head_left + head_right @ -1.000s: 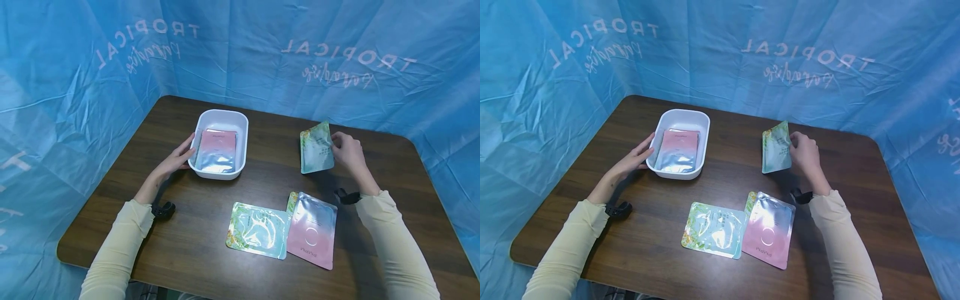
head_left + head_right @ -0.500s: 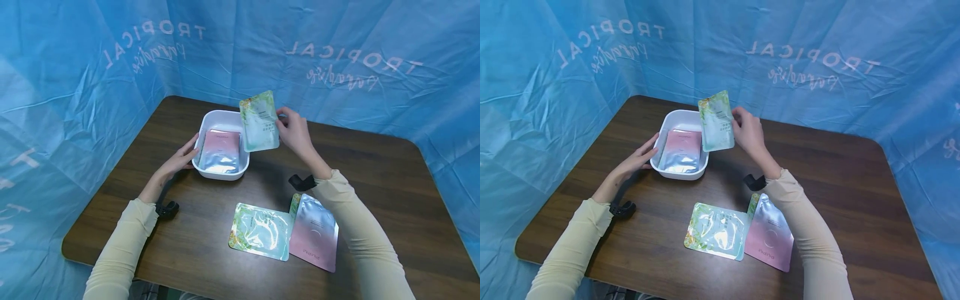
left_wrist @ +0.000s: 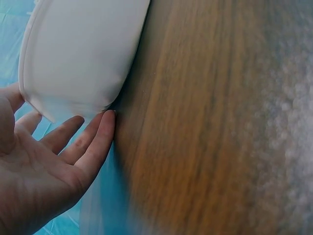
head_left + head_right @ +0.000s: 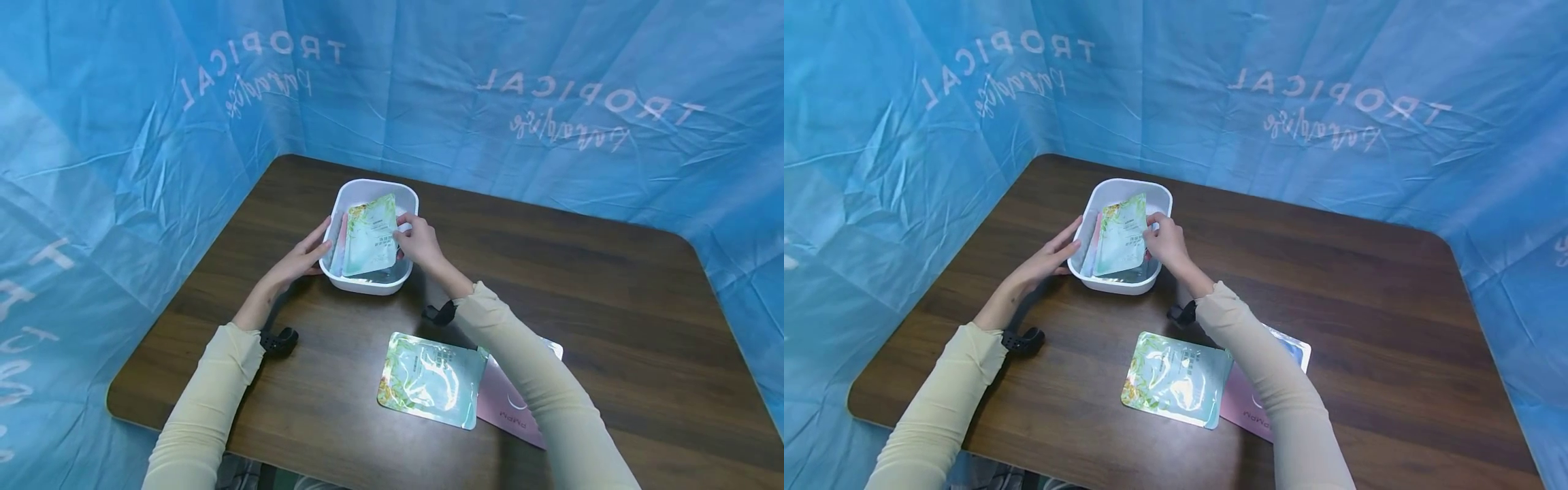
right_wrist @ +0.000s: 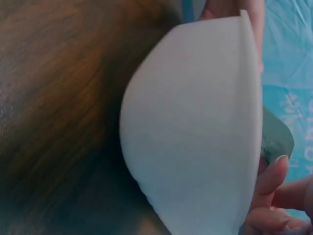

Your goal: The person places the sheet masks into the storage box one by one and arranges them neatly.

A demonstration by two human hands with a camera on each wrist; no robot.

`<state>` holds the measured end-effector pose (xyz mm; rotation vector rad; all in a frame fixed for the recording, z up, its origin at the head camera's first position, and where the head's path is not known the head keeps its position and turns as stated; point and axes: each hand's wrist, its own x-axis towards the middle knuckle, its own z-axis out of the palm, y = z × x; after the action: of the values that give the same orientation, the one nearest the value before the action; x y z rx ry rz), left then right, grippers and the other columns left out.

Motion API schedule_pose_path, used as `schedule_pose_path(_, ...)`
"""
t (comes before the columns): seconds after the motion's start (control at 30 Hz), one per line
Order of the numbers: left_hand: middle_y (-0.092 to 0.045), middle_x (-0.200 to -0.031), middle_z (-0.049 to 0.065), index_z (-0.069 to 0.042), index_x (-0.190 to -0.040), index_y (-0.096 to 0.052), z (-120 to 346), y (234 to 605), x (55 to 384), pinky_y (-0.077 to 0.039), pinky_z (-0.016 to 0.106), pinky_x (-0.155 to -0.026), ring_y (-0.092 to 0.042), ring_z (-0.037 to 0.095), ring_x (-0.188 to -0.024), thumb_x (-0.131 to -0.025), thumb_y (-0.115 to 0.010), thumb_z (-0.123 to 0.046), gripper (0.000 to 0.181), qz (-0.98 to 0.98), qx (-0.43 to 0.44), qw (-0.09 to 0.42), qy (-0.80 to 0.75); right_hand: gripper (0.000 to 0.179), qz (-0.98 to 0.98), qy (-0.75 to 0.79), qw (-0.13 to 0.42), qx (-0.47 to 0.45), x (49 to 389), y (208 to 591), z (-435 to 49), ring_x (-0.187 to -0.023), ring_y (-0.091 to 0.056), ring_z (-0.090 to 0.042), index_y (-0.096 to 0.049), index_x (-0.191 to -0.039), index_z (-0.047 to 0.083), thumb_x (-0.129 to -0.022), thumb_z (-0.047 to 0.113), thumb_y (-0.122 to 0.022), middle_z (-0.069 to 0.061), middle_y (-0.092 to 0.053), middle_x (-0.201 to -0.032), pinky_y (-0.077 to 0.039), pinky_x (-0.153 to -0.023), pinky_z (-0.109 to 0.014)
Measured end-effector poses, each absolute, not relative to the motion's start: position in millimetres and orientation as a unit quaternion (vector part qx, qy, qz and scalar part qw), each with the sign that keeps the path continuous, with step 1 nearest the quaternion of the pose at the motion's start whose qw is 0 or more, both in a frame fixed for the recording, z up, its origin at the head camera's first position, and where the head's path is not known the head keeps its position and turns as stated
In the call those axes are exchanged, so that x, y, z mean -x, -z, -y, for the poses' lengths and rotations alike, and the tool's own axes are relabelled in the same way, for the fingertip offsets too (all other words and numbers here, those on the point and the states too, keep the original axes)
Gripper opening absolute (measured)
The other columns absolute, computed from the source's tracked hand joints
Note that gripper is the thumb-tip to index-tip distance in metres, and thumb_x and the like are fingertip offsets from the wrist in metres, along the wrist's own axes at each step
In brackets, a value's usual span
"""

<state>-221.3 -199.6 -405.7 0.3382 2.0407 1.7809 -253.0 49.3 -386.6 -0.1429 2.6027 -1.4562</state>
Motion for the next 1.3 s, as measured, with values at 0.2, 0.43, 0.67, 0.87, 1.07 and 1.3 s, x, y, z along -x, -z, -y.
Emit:
schedule_pose_path(0.2,-0.001,-0.154,0.016,-0.019,-0.151,0.000,196.5,404.3,221.7,-0.032,0.060,-0.095,-0.024,0.043,-0.131,-0.103,-0.034,-0.019,0.059,-0.733,-0.114,0.208,-0.637,0.021,-0.892,0.442,0.087,0.041,249.7,386.2,-45.8,-0.062,-0.059,-0.031,-0.052,-0.115,0.004,-0.095,0.012,-0.054,-0.012,-0.061,-0.083,-0.045,-0.051,-0.030)
schedule_pose_path(0.43,-0.002,-0.154,0.015,-0.019,-0.152,0.000,194.3,405.6,220.3,-0.031,0.060,-0.096,-0.024,0.042,-0.131,-0.103,-0.034,-0.020,0.059,-0.733,-0.115,0.208,-0.637,0.034,-0.950,0.299,0.051,0.077,244.4,389.3,-42.9,-0.062,-0.057,-0.019,-0.054,-0.124,0.003,-0.093,0.017,-0.060,-0.008,-0.061,-0.081,-0.041,-0.048,-0.027)
schedule_pose_path(0.67,-0.001,-0.154,0.016,-0.020,-0.151,0.000,192.4,406.2,220.0,-0.031,0.060,-0.096,-0.022,0.042,-0.132,-0.103,-0.034,-0.019,0.059,-0.735,-0.112,0.211,-0.634,0.058,-0.977,0.161,0.006,0.138,239.5,395.2,-40.0,-0.051,-0.051,-0.019,-0.032,-0.142,0.001,-0.092,0.013,-0.059,-0.010,-0.059,-0.071,-0.034,-0.043,-0.028)
schedule_pose_path(0.87,0.001,-0.154,0.015,-0.020,-0.151,0.001,191.0,408.2,219.8,-0.031,0.059,-0.096,-0.021,0.042,-0.133,-0.103,-0.034,-0.020,0.060,-0.734,-0.112,0.216,-0.634,0.053,-0.983,0.062,0.020,0.171,235.9,396.9,-37.3,-0.050,-0.048,-0.020,-0.034,-0.142,0.002,-0.093,0.009,-0.054,-0.007,-0.052,-0.060,-0.033,-0.045,-0.028)
schedule_pose_path(1.07,0.000,-0.154,0.016,-0.019,-0.151,0.001,191.9,408.6,220.7,-0.031,0.059,-0.097,-0.020,0.042,-0.133,-0.103,-0.034,-0.020,0.060,-0.736,-0.114,0.216,-0.631,0.049,-0.965,0.186,0.021,0.183,236.0,392.6,-49.3,-0.061,-0.053,-0.019,-0.047,-0.134,0.006,-0.090,0.017,-0.064,-0.007,-0.062,-0.078,-0.041,-0.051,-0.029)
schedule_pose_path(1.3,0.001,-0.154,0.015,-0.019,-0.151,0.002,197.0,405.4,223.2,-0.030,0.060,-0.097,-0.019,0.042,-0.133,-0.103,-0.034,-0.019,0.060,-0.745,-0.114,0.206,-0.625,0.030,-0.918,0.332,-0.012,0.216,220.2,379.5,-94.4,-0.071,-0.056,-0.019,-0.060,-0.118,0.002,-0.090,0.009,-0.063,-0.007,-0.063,-0.085,-0.047,-0.062,-0.032)
